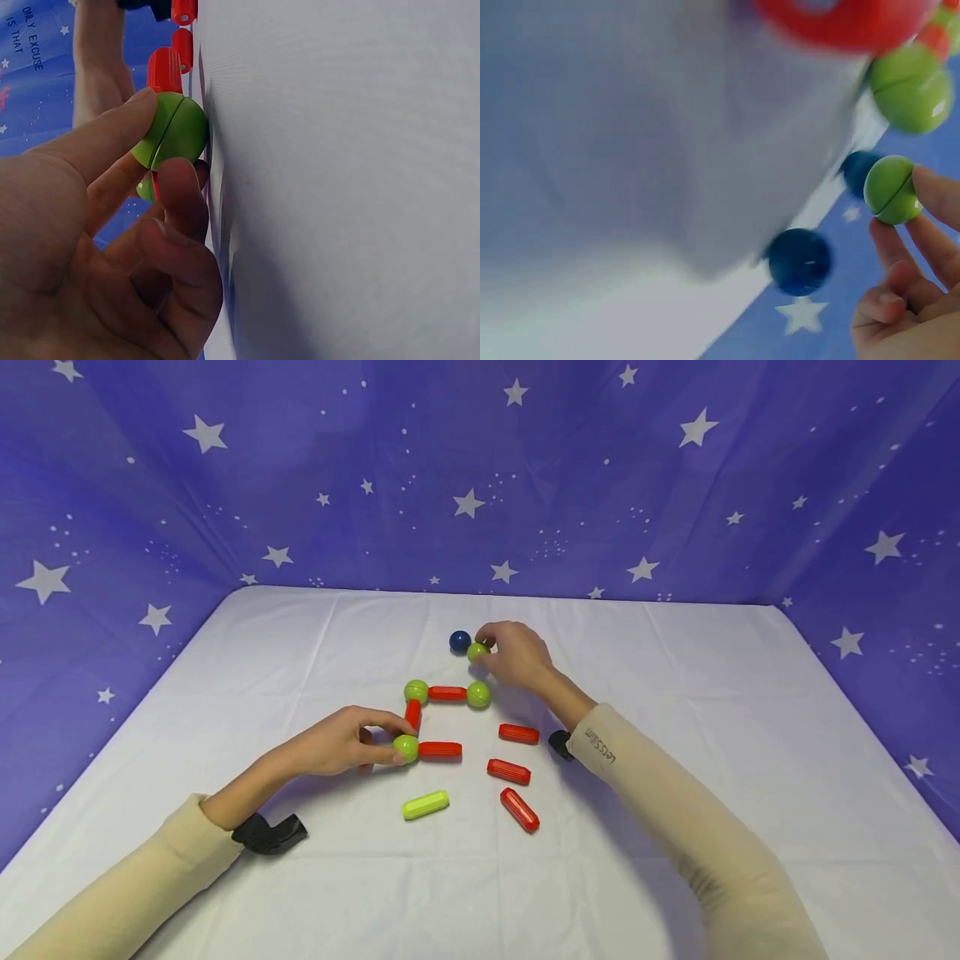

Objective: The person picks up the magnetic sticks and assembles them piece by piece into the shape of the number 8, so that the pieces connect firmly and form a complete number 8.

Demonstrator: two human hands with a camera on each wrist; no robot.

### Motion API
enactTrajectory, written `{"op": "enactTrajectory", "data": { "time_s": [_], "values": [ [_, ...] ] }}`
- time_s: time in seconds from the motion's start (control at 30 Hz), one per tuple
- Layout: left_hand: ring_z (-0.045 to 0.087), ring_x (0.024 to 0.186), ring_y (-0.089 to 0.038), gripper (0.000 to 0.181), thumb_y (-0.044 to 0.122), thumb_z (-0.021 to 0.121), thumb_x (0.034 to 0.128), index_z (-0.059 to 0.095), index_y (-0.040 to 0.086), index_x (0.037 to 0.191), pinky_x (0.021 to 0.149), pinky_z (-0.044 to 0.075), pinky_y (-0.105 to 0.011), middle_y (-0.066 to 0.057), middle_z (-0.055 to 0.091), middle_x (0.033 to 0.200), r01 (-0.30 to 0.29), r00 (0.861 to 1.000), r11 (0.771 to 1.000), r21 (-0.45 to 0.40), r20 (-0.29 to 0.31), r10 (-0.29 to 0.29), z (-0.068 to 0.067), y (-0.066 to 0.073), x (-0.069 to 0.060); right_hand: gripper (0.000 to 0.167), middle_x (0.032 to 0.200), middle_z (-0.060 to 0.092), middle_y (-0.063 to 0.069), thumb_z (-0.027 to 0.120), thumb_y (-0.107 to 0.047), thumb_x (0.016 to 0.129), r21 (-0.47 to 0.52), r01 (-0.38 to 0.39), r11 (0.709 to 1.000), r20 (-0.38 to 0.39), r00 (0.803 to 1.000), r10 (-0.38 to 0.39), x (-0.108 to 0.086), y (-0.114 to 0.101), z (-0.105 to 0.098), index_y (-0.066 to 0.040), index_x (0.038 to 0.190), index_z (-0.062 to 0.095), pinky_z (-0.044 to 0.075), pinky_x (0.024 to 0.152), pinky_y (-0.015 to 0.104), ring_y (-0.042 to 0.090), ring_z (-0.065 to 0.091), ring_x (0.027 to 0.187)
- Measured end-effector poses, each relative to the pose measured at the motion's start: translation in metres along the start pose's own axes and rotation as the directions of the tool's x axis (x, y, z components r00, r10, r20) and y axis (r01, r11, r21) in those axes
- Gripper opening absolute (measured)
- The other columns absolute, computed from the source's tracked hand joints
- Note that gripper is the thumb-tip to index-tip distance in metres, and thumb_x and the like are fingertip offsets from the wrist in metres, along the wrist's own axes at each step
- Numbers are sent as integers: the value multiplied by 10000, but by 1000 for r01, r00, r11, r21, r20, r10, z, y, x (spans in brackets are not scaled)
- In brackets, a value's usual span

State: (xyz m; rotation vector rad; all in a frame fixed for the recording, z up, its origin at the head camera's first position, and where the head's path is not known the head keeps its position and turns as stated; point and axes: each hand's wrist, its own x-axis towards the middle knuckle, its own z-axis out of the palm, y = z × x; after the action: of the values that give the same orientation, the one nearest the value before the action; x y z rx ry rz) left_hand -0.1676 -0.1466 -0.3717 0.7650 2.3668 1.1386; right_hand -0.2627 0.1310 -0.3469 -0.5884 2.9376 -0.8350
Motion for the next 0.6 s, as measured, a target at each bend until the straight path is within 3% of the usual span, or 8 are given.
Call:
{"op": "enactTrajectory", "data": {
  "time_s": [0.27, 0.43, 0.6],
  "values": [
    [593, 630, -177, 319, 263, 769, 878, 697, 178, 1176, 603, 524, -342, -4, 661, 1084, 4, 1000, 1000, -20, -10, -4, 0, -2, -1, 258, 997, 693, 42, 760, -128, 866, 66, 153, 986, 55, 986, -157, -43, -23, -4, -58, 1111, 720, 449, 815, 398, 281, 599, 969],
    [589, 623, -182, 318, 263, 769, 879, 697, 171, 1175, 599, 521, -338, -8, 660, 1082, -4, 1000, 999, -33, -8, 3, 0, -3, -1, 217, 965, 682, -25, 759, -132, 866, 99, 172, 980, 77, 981, -179, -68, -26, -2, -110, 1081, 738, 428, 674, 345, 197, 533, 784],
    [593, 622, -173, 321, 259, 767, 880, 694, 180, 1183, 604, 524, -338, -3, 659, 1087, -7, 1000, 1000, -21, -11, 7, 1, -3, 0, 217, 949, 672, -48, 767, -124, 856, 122, 162, 979, 124, 976, -177, -87, -25, 2, -118, 1071, 737, 445, 625, 322, 174, 517, 727]
  ]
}}
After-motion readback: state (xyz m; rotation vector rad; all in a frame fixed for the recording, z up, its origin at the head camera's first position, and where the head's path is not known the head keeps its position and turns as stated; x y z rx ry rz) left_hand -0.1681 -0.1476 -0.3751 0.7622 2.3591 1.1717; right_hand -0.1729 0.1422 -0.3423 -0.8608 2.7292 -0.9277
